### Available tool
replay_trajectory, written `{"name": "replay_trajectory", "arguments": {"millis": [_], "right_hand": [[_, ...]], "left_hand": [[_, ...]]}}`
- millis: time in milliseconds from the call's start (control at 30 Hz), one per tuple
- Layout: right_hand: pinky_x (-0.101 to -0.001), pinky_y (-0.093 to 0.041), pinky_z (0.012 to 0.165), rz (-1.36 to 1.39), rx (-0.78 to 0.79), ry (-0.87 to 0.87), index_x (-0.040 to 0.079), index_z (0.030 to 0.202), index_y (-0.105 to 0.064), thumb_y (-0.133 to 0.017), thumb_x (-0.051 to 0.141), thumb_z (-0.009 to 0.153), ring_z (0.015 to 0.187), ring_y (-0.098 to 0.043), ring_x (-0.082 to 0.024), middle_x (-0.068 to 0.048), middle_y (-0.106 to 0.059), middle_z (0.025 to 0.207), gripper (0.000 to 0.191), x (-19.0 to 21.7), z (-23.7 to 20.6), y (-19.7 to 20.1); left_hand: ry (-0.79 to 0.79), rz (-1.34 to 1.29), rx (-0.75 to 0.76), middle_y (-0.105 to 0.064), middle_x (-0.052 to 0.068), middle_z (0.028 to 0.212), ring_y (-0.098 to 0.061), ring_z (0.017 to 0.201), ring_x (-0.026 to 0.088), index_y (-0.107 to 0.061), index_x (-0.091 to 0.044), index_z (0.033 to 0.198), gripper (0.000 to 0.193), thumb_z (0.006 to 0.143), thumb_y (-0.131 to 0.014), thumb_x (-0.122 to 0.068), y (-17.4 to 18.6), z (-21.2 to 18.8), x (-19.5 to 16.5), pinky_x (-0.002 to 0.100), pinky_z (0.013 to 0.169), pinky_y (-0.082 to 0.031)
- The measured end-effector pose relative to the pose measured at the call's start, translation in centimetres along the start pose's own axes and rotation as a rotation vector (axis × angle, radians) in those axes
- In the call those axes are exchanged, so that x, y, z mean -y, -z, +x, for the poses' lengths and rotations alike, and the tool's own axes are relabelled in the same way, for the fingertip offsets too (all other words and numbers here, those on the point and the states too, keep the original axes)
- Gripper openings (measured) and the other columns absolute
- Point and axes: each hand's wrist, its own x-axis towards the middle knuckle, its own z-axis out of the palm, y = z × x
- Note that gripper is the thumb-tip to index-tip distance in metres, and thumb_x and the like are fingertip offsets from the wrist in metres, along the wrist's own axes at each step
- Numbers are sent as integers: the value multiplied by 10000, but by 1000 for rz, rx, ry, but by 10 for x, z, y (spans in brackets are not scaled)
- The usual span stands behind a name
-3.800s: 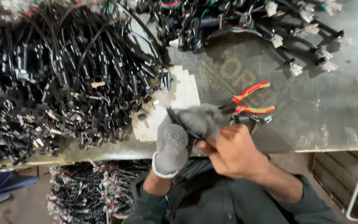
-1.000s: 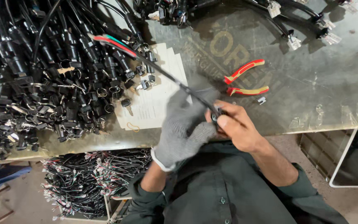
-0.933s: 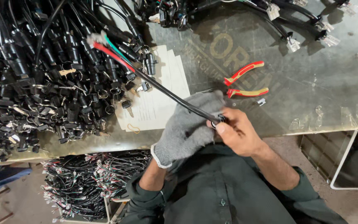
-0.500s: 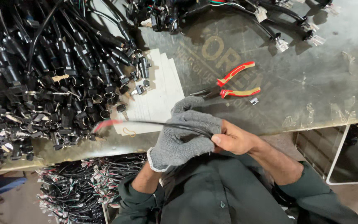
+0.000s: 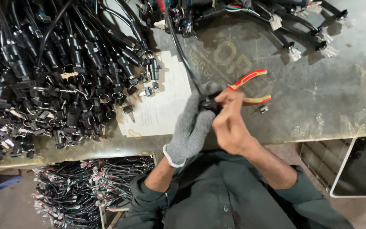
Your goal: The person works at a workbench covered with black cable assemblies. They pick up a cable, fit a black connector housing onto its end, and use red-handled pliers to crimp and secure the connector, working on one cable at a time and setting finished pieces aside.
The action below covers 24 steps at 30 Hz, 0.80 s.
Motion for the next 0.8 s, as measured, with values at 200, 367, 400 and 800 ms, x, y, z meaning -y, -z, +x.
{"name": "replay_trajectory", "arguments": {"millis": [200, 367, 400, 800], "right_hand": [[-504, -363, 1009, -1085, 162, 399, 121, 1251, -659, -760, 647, 701, 1230, -528, -378, -147, -581, 1283, 767, 29, 30, 64], [-521, -353, 1012, -1225, 180, 261, 135, 1168, -689, -759, 517, 877, 1155, -575, -282, -80, -638, 1165, 485, -4, 26, 84], [-513, -367, 990, -1190, 158, 172, 130, 1144, -693, -756, 469, 896, 1108, -585, -286, -79, -637, 1105, 425, -9, 24, 86], [-393, -545, 796, -365, 99, 199, 12, 1022, -645, -676, -32, 677, 955, -667, -343, -151, -689, 1006, 350, 36, 20, 45]], "left_hand": [[-144, -705, 114, -662, 87, 1054, -619, 784, 122, -522, -20, 1398, 366, 1072, -536, -187, 16, -22, -15, 247, 692, -508], [-358, -95, 195, -573, 55, 1148, -562, 878, 112, -562, -26, 1330, 231, 1125, -535, -131, 17, -16, -30, 271, 837, -498], [-325, -96, 191, -572, 55, 1155, -560, 839, 108, -581, -35, 1315, 220, 1115, -549, -120, 15, -15, -32, 280, 813, -497], [-151, -62, 298, -608, 24, 1014, -609, 810, 96, -308, -31, 1583, 632, 1043, -633, -80, 9, -33, -48, 256, 769, -538]]}}
